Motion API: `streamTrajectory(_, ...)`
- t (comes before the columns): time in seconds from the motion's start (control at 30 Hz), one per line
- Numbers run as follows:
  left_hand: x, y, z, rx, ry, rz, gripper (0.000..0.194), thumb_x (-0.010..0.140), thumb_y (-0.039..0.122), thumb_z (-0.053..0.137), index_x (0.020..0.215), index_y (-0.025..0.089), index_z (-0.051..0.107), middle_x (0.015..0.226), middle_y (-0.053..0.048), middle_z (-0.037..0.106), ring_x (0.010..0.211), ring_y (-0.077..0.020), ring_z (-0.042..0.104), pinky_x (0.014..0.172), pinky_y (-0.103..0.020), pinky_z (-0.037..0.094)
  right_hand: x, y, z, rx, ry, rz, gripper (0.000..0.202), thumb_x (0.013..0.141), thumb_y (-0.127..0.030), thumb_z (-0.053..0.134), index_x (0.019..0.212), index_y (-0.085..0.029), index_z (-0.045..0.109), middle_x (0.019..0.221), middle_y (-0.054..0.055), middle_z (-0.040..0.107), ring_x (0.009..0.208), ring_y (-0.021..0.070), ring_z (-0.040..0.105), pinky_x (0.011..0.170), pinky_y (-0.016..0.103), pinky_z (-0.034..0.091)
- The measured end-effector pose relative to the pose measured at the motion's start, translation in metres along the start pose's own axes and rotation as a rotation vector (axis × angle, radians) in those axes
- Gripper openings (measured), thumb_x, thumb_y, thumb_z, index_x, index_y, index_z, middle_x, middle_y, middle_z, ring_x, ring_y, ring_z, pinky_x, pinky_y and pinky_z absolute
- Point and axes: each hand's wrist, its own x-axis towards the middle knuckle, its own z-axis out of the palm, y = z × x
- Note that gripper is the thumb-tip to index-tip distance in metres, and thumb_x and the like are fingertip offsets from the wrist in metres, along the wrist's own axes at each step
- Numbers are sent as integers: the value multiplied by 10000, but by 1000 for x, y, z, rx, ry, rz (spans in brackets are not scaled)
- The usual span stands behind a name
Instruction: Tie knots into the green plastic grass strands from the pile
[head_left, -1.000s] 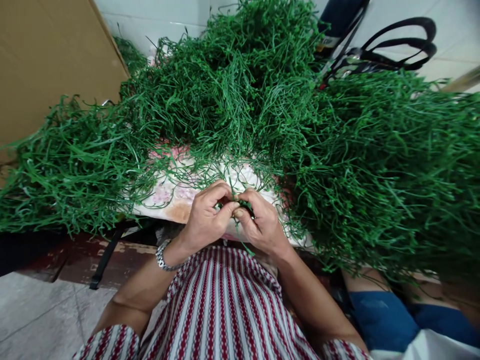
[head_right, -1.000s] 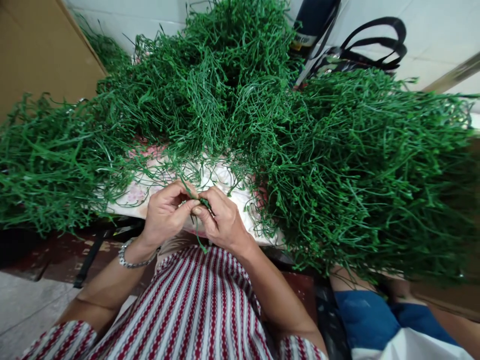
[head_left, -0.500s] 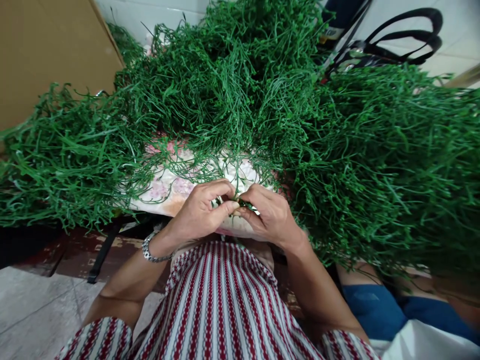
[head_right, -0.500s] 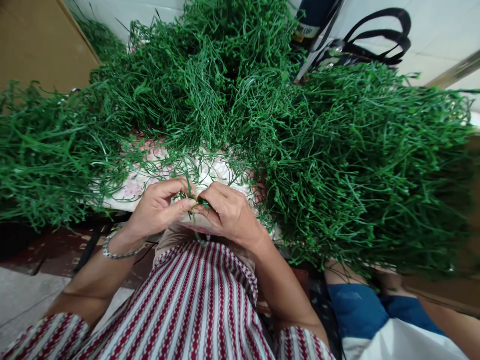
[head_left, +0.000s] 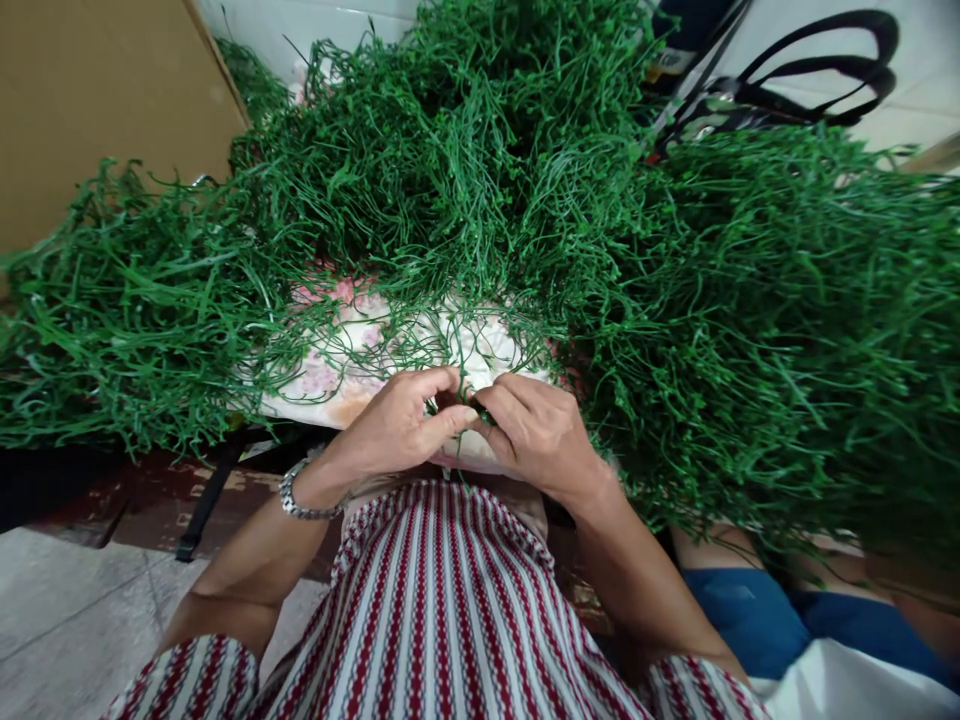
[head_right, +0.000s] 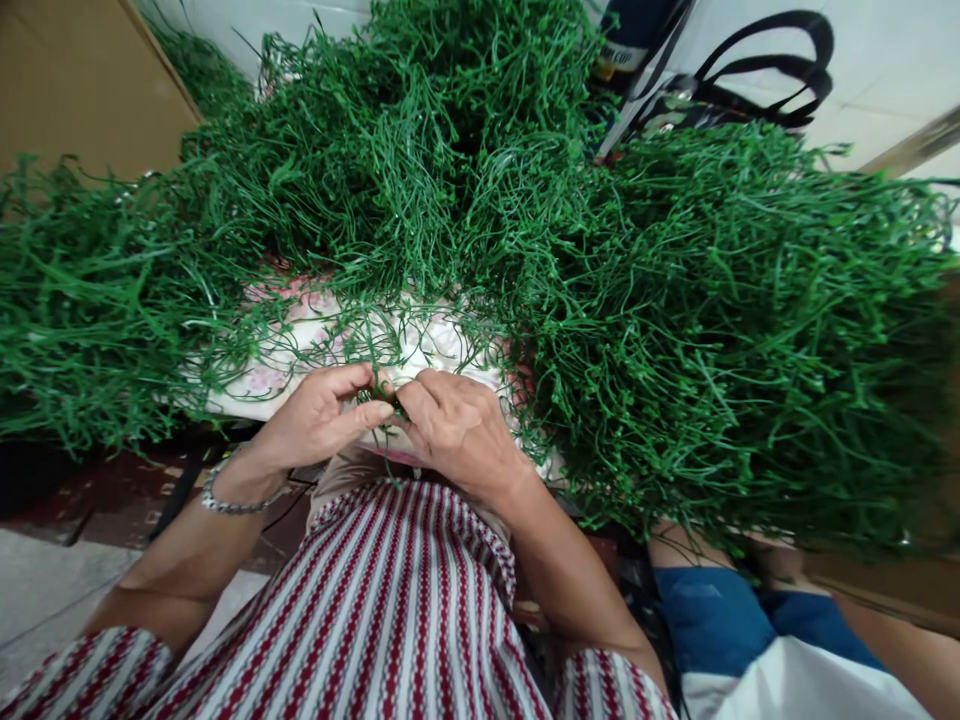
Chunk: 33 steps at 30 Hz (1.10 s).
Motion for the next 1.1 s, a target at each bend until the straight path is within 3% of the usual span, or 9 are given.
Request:
streamTrajectory(0.17,4,-7,-4,8,-112,26,295,725,121,487,516,164,283,505,59,250,497,-61,270,468,-211,202,0,2,-4,-13,-101,-90,195,874,-174,392,729,-150,519,642,22,483,590,132,404,569,265,318)
streamTrajectory(0.3,1,-11,-3,71,-168,183,264,695,59,454,510,162,297,479,59,271,474,-59,284,479,-219,208,-1,7,-6,182,-202,-152,186,835,-124,382,712,-155,518,640,16,503,575,121,416,555,252,314)
streamTrajectory(0.47,0,-13,-6,46,-376,232,206,716,67,456,540,158,397,494,51,347,475,-64,352,482,-213,245,1,15,-7,567,-374,-227,206,842,-124,413,684,-155,541,667,17,562,656,109,503,621,220,376)
streamTrajectory(0.63,3,-8,-13,-49,-509,302,214,750,90,475,548,155,442,493,45,374,478,-68,368,495,-217,275,9,17,-8,936,-370,-258,208,880,-202,458,726,-146,585,675,24,597,666,97,527,664,210,414)
streamTrajectory(0.87,1,-3,-19,-59,-664,356,240,747,41,468,534,149,450,503,35,408,498,-70,399,529,-226,306,2,7,2,1139,-510,-277,276,868,-220,477,604,-145,504,573,-6,471,577,83,440,591,203,382)
streamTrajectory(0.97,2,-9,-23,-105,-596,259,214,771,98,509,562,141,503,508,34,432,496,-67,411,510,-218,301,-3,15,-6,1092,-439,-172,228,870,-242,489,667,-145,526,584,-13,459,569,80,429,567,206,369)
streamTrajectory(1.1,9,-17,-21,-390,-169,-57,237,745,270,608,564,134,540,526,28,483,469,-60,401,457,-203,296,-7,33,-25,871,-82,151,220,891,-292,449,720,-167,507,779,54,549,759,138,515,707,291,419)
